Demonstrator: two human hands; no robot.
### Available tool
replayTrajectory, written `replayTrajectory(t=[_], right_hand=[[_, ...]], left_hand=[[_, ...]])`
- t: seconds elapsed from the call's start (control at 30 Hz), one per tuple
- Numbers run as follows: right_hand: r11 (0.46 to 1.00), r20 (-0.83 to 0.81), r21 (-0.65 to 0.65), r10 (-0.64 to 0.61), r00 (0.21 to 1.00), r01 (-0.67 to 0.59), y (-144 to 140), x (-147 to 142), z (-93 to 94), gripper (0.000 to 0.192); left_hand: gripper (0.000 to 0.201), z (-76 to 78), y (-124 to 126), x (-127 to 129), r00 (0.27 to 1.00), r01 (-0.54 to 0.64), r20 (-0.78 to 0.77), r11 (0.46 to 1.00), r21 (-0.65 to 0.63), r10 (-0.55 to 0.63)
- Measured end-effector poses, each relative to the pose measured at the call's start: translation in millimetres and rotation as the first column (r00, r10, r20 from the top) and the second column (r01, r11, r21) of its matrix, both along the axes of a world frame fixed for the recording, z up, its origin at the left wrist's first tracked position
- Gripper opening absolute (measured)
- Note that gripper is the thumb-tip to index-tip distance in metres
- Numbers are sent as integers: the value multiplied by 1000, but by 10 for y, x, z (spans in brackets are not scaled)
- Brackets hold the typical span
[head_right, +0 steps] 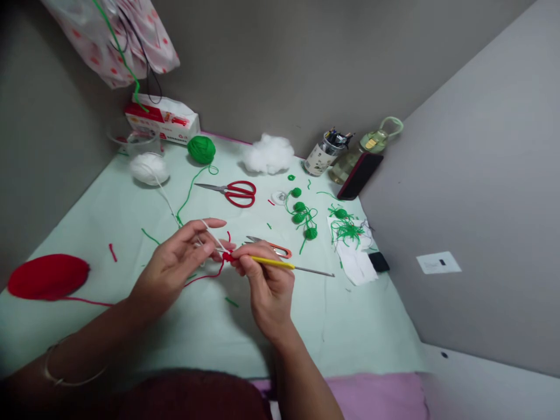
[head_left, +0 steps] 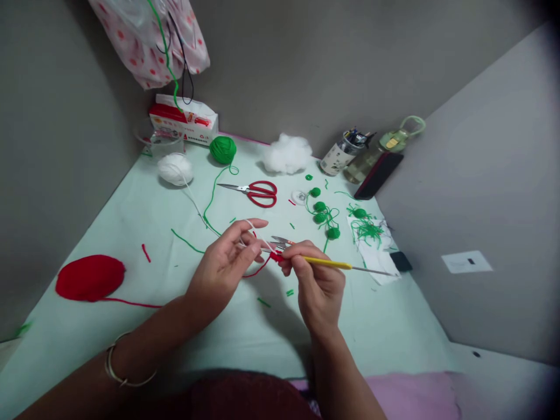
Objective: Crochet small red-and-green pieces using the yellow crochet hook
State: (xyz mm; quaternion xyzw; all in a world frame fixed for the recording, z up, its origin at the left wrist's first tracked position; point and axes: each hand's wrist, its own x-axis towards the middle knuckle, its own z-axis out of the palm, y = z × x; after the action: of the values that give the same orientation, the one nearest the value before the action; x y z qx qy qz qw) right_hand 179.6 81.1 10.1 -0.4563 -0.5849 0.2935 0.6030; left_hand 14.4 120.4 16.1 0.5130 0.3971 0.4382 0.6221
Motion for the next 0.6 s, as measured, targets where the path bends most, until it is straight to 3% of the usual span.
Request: replayTrajectory(t=[0.1,0.17,0.3,0.43,0.6], right_hand=[[1000,-18,-14,-10,1000,10,2,-2,-1,21],[1000,-34,-25,-5,999,4,-2,-2,-5,20],[996,-124,-83,24,992,-35,-15,9,-31,18],[987,-214,-119,82,973,-109,-17,41,-64,16],[995,-59,-61,78,995,-81,-9,30,-22,17]], left_hand=[[30,-28,3,54,984,107,161,980,-170,-80],[28,-44,6,68,976,139,196,969,-204,-99],[23,-35,38,16,998,64,30,997,-38,-63],[18,25,84,-82,991,45,-131,987,157,-24],[17,122,59,-122,989,45,-148,983,178,-18]])
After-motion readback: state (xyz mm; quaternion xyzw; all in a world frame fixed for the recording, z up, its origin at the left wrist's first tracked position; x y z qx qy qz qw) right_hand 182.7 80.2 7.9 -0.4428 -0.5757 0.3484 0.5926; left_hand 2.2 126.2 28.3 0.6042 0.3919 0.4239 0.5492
